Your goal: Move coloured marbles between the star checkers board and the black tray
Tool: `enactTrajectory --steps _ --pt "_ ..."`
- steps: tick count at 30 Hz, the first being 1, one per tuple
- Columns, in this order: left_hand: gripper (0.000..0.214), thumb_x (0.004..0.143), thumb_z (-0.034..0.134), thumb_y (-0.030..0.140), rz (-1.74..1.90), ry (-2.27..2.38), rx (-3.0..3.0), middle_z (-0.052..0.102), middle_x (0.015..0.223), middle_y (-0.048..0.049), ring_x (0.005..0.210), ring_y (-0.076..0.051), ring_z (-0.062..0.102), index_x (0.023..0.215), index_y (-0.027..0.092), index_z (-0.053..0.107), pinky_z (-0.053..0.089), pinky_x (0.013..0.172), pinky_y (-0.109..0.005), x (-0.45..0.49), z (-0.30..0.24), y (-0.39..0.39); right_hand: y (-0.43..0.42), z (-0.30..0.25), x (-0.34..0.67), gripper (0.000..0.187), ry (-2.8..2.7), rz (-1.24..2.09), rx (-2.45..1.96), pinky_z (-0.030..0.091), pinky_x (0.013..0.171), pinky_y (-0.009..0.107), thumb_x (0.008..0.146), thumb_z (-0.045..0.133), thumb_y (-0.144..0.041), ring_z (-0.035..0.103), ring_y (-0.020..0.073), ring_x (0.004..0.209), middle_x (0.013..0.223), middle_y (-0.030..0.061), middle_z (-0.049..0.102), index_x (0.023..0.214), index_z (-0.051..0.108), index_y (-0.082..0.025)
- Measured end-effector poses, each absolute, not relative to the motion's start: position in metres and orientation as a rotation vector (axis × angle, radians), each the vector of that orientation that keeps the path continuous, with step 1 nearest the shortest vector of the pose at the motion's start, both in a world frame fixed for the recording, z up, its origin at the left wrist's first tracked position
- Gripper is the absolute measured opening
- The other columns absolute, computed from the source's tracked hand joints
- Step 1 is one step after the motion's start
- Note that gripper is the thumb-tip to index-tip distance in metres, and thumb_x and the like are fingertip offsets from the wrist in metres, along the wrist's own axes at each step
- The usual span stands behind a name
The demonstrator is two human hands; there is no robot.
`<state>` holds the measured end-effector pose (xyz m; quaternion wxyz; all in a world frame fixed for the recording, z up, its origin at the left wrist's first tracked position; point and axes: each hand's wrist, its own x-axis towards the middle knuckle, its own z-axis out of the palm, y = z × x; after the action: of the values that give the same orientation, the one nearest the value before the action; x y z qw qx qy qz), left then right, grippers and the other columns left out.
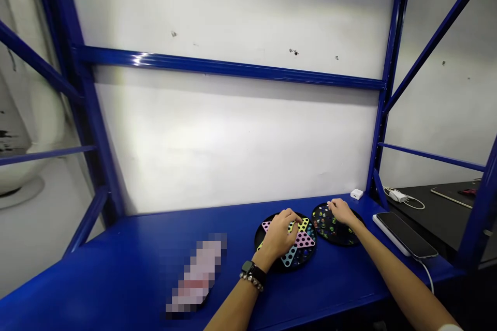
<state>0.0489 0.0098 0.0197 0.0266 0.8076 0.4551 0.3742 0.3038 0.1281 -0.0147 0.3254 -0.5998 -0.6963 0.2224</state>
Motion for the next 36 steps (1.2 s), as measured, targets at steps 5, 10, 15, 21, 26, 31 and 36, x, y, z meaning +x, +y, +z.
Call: enactTrajectory --steps 5,10,15,21,26,31,36 --pt "0.021 0.088 0.047 0.013 1.158 1.401 2.492 0.068 0.094 -0.0040 0.090 -0.020 0.063 0.086 0.021 0.066 0.051 0.082 -0.034 0.049 0.020 0.010 0.121 -0.014 0.286 0.020 -2.173 0.288 -1.757 0.041 0.082 0.034 0.095 0.050 -0.031 0.063 0.0284 0.101 0.104 0.0161 0.068 0.093 0.062 -0.016" --pt "0.022 0.087 0.047 0.013 1.179 1.407 2.485 0.068 0.093 -0.0032 0.089 -0.019 0.063 0.086 0.022 0.066 0.050 0.082 -0.033 0.050 0.021 0.008 0.121 -0.011 0.283 0.024 -2.276 0.204 -1.847 0.041 0.078 0.030 0.093 0.054 -0.035 0.064 0.0266 0.102 0.110 0.0149 0.069 0.100 0.065 -0.015" --pt "0.022 0.088 0.046 0.012 1.188 1.386 2.491 0.068 0.092 -0.0036 0.089 -0.020 0.063 0.085 0.022 0.066 0.051 0.079 -0.033 0.050 0.021 0.008 0.118 -0.010 0.283 0.036 -2.202 0.360 -1.648 0.039 0.071 0.026 0.098 0.038 -0.037 0.065 0.0188 0.084 0.091 0.0082 0.072 0.090 0.065 -0.016" --pt "0.020 0.087 0.047 0.014 1.194 1.377 2.499 0.068 0.092 -0.0032 0.089 -0.019 0.063 0.085 0.022 0.066 0.051 0.080 -0.033 0.048 0.018 0.011 0.107 -0.007 0.266 0.023 -2.445 0.210 -1.599 0.038 0.074 0.028 0.094 0.048 -0.032 0.065 0.0231 0.097 0.105 0.0099 0.072 0.098 0.066 -0.018" --pt "0.021 0.088 0.047 0.014 1.194 1.379 2.498 0.068 0.093 -0.0033 0.090 -0.019 0.063 0.086 0.021 0.066 0.050 0.081 -0.033 0.047 0.016 0.012 0.100 -0.006 0.261 0.031 -2.565 0.102 -1.657 0.041 0.078 0.034 0.098 0.039 -0.031 0.067 0.0294 0.102 0.112 0.0185 0.071 0.107 0.063 -0.013" --pt "0.020 0.087 0.049 0.012 1.202 1.398 2.506 0.068 0.093 -0.0028 0.090 -0.019 0.064 0.085 0.021 0.066 0.049 0.080 -0.032 0.049 0.018 0.011 0.097 -0.013 0.265 0.033 -2.599 0.076 -1.667 0.042 0.079 0.035 0.100 0.036 -0.031 0.067 0.0302 0.101 0.112 0.0203 0.070 0.116 0.058 -0.012" --pt "0.021 0.086 0.047 0.012 1.207 1.390 2.499 0.068 0.092 -0.0030 0.089 -0.019 0.064 0.085 0.022 0.066 0.050 0.079 -0.033 0.049 0.019 0.010 0.105 -0.022 0.268 0.030 -2.586 0.118 -1.647 0.041 0.079 0.034 0.100 0.037 -0.032 0.066 0.0286 0.100 0.109 0.0183 0.070 0.114 0.057 -0.014"
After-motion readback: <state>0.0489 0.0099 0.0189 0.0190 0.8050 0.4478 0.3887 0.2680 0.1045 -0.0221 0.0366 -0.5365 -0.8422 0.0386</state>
